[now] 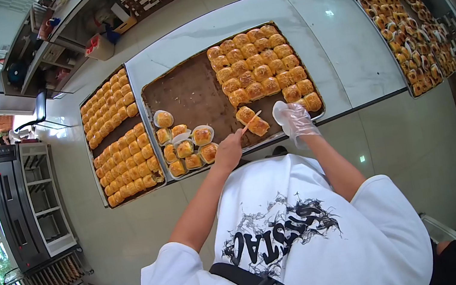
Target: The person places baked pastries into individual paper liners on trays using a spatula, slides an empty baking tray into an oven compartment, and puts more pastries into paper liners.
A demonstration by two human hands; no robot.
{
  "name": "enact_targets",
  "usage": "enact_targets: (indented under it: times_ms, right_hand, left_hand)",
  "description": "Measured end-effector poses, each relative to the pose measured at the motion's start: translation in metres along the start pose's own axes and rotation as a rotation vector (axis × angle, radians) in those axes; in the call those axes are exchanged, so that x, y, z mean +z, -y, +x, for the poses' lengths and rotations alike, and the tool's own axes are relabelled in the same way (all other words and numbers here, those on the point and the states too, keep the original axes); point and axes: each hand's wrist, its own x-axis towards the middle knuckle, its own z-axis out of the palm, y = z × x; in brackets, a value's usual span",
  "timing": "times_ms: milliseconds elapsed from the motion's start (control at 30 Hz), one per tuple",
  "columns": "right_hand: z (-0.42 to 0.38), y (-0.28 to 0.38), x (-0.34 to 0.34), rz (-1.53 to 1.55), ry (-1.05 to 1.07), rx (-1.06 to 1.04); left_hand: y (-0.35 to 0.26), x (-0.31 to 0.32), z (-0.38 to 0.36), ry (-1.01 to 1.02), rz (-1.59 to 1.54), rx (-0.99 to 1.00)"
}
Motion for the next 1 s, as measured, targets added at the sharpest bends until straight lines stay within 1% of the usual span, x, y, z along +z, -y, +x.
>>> enact_targets:
  times_ms: [33, 67, 167, 267, 367, 467, 533, 567, 600, 667, 700, 733, 800, 867, 967, 1000]
  right_hand:
    - [-0.004, 0.006, 0.001, 0.133, 0.0, 0.088]
    - [-0.004, 0.007, 0.002, 0.108, -0.022, 0.097]
    - [-0.001, 0.0, 0.002, 0.1, 0.009, 0.07]
    - [-0.009, 0.015, -0.001, 0.087, -0.008, 0.055]
    - [-0.02, 0.04, -0.007, 0.055, -0.025, 0.071]
    - [0.003, 0.002, 0.005, 0.191, -0.066, 0.1]
    - [0.004, 0.015, 0.005, 0.059, -0.044, 0.048]
    - [0.004, 0.025, 0.006, -0.009, -0.033, 0.02]
    - [0.007, 0.03, 0.009, -0.148, -0.01, -0.085]
    - [0.018, 0.037, 0.029, -0.291, -0.027, -0.212]
    - [0.024, 0.04, 0.039, -0.362, -0.031, -0.278]
    - [0.031, 0.045, 0.046, -0.662, 0.057, -0.506]
    - [0.036, 0.053, 0.067, -0.741, 0.124, -0.519]
    - [0.04, 0.057, 0.077, -0.842, 0.132, -0.598]
    - [0.043, 0.056, 0.074, -0.791, 0.166, -0.521]
    - [0.007, 0.143, 0.058, -0.659, 0.233, -0.076]
  left_hand:
    - [0.003, 0.003, 0.001, -0.015, 0.01, 0.018]
    - [0.006, 0.007, 0.001, -0.029, 0.019, 0.036]
    - [0.0, 0.011, 0.008, -0.007, 0.007, -0.005]
    - [0.005, 0.032, 0.018, -0.078, 0.017, 0.062]
    - [0.002, 0.02, 0.028, 0.245, -0.738, -0.394]
    - [-0.004, -0.032, 0.02, 0.383, -0.95, -0.487]
    - [-0.006, -0.08, 0.007, 0.522, -0.79, -0.548]
    - [-0.003, -0.095, 0.002, 0.59, -0.71, -0.576]
    - [0.008, -0.095, -0.001, 0.607, -0.679, -0.586]
    - [0.036, -0.084, -0.008, 0.636, -0.62, -0.608]
    - [0.038, -0.075, -0.006, 0.569, -0.686, -0.592]
    - [0.032, -0.058, 0.001, 0.499, -0.752, -0.578]
    - [0.024, -0.033, 0.009, 0.386, -0.865, -0.583]
    - [0.022, -0.023, 0.018, 0.306, -0.955, -0.613]
    - [0.034, -0.048, -0.006, 0.358, -1.106, -0.517]
    - [0.037, -0.06, -0.017, 0.387, -1.207, -0.491]
